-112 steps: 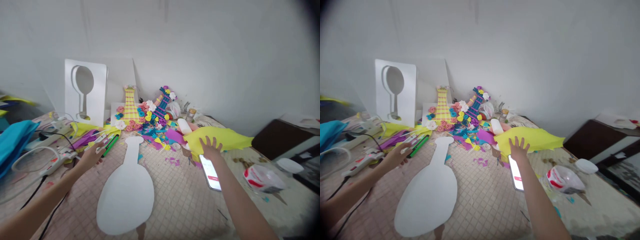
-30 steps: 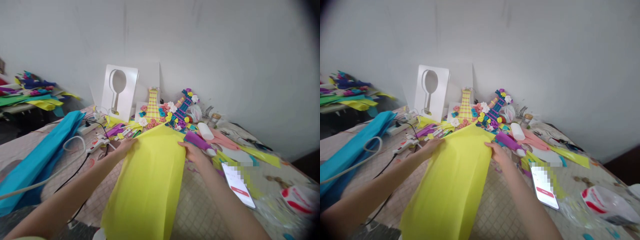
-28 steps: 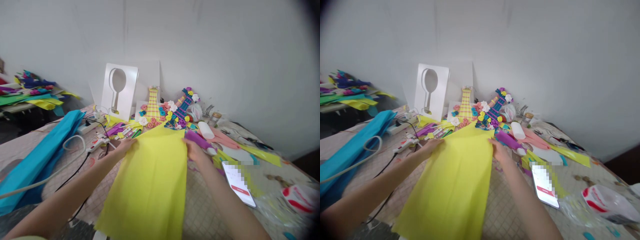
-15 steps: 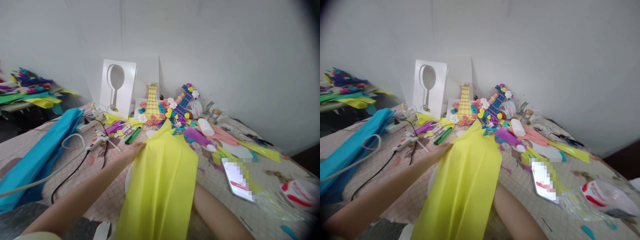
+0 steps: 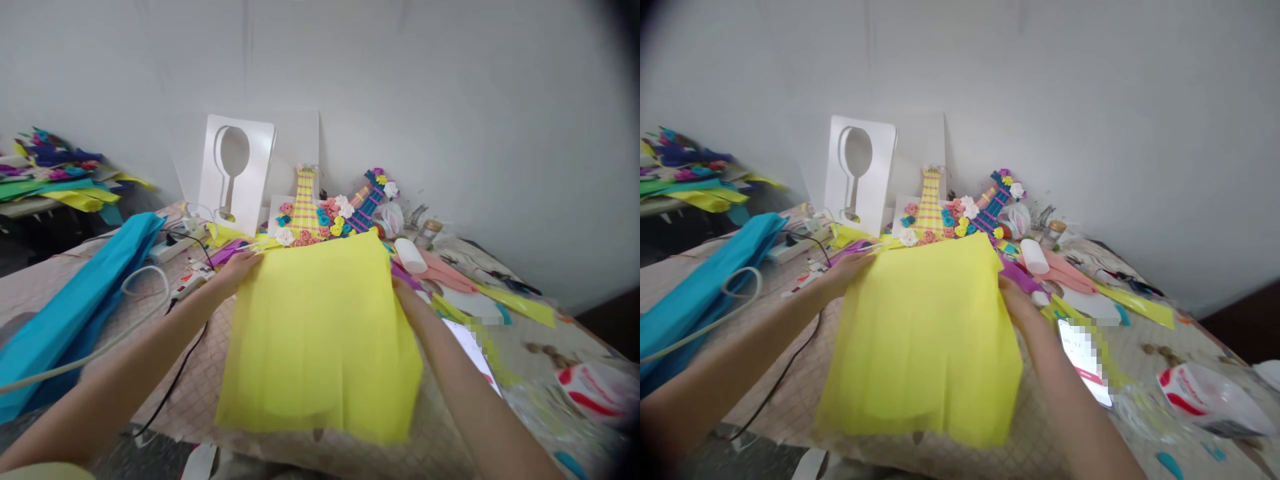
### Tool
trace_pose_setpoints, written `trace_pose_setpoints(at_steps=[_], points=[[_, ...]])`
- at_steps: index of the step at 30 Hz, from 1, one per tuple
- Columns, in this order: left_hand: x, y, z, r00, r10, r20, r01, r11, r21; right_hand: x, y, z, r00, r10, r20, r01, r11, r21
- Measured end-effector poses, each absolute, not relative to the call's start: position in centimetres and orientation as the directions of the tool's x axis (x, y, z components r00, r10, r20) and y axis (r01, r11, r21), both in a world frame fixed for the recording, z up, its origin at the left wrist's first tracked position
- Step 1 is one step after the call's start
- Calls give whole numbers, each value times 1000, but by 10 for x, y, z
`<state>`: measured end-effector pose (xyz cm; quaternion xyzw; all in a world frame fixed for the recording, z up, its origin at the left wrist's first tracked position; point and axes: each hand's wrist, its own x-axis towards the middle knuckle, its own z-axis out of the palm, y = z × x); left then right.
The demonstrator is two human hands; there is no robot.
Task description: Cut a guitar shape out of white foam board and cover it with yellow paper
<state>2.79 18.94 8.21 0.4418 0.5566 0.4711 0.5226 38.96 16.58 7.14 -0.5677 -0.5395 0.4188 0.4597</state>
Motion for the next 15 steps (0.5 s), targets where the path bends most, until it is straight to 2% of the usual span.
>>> trace_pose_setpoints(at_steps=[2, 4, 6, 8, 10, 12, 15], points=[[18, 191, 79, -80, 985, -153, 70, 158, 985, 409, 160, 82, 88, 996, 16, 200, -2, -980], [12, 193, 70, -103, 985, -137, 158, 152, 976, 429, 152, 93, 168, 983, 72, 208, 36, -977], [10, 195, 60, -119, 985, -124, 254, 151, 955, 446, 143, 99, 253, 947, 198, 329, 109, -938], [10, 196, 49, -120, 986, -116, 331, 150, 932, 459, 134, 100, 321, 913, 251, 459, 82, -884], [12, 197, 42, -104, 988, -112, 376, 144, 915, 469, 126, 97, 377, 899, 221, 516, -6, -856], [15, 196, 41, -84, 990, -114, 392, 138, 910, 479, 121, 96, 435, 888, 149, 502, -102, -859], [18, 192, 58, -65, 992, -105, 361, 122, 925, 490, 114, 106, 497, 851, 170, 475, -103, -874]])
